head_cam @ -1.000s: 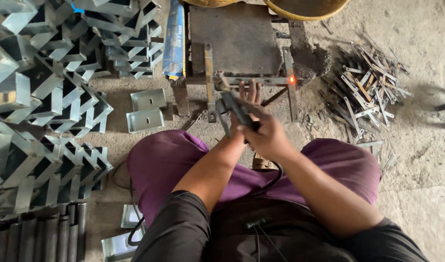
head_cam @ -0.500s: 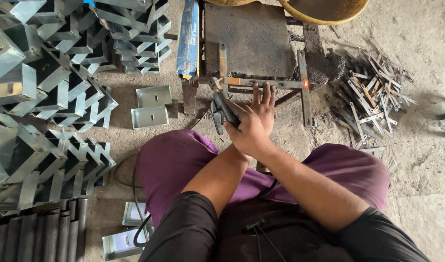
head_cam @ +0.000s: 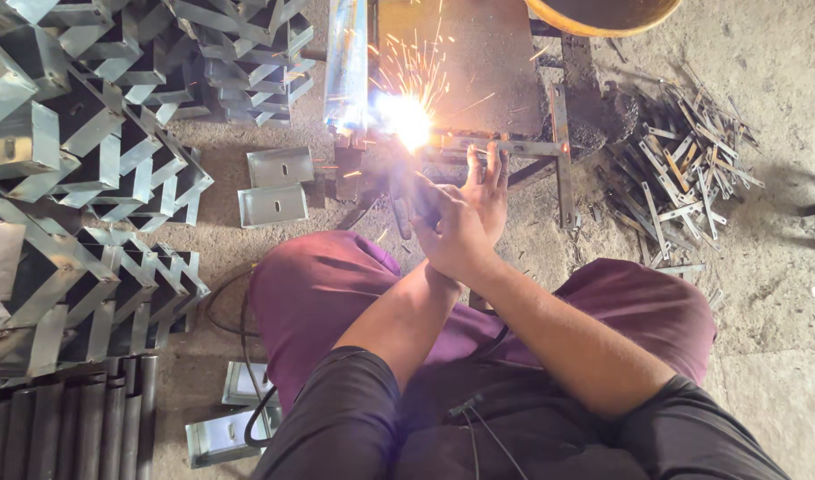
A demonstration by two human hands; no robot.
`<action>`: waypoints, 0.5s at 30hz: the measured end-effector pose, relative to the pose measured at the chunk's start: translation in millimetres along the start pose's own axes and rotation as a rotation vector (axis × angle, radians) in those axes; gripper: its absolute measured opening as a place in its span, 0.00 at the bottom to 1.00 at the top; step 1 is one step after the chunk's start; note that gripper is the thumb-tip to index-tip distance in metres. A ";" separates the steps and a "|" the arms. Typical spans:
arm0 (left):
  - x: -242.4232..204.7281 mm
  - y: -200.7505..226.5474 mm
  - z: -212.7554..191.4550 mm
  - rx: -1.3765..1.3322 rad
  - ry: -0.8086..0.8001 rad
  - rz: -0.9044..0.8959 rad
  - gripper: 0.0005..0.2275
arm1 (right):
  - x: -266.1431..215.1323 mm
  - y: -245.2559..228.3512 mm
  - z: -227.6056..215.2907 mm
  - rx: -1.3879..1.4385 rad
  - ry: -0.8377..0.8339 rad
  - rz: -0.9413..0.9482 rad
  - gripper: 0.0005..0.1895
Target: The person welds metal strips onto a rectangular frame using an arc welder. They place the strips by hand, apply the welding rod to create joints, and then move the finished assembly aside to pick up new metal components.
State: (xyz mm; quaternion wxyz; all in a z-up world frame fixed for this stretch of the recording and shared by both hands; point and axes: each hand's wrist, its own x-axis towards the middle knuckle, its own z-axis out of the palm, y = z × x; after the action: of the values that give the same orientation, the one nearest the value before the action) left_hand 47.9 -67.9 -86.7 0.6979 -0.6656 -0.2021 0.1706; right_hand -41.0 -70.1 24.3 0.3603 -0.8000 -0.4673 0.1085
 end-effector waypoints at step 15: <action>-2.6 0.5 9.0 -0.884 0.149 -0.032 0.27 | 0.8 1.5 -3.2 -0.030 0.006 0.035 0.34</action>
State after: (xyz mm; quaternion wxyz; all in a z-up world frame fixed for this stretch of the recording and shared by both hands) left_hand 41.1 -61.5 -87.0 0.3616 -0.9072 -0.2151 0.0088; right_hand -38.0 -71.4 25.7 0.3477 -0.8137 -0.4537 0.1052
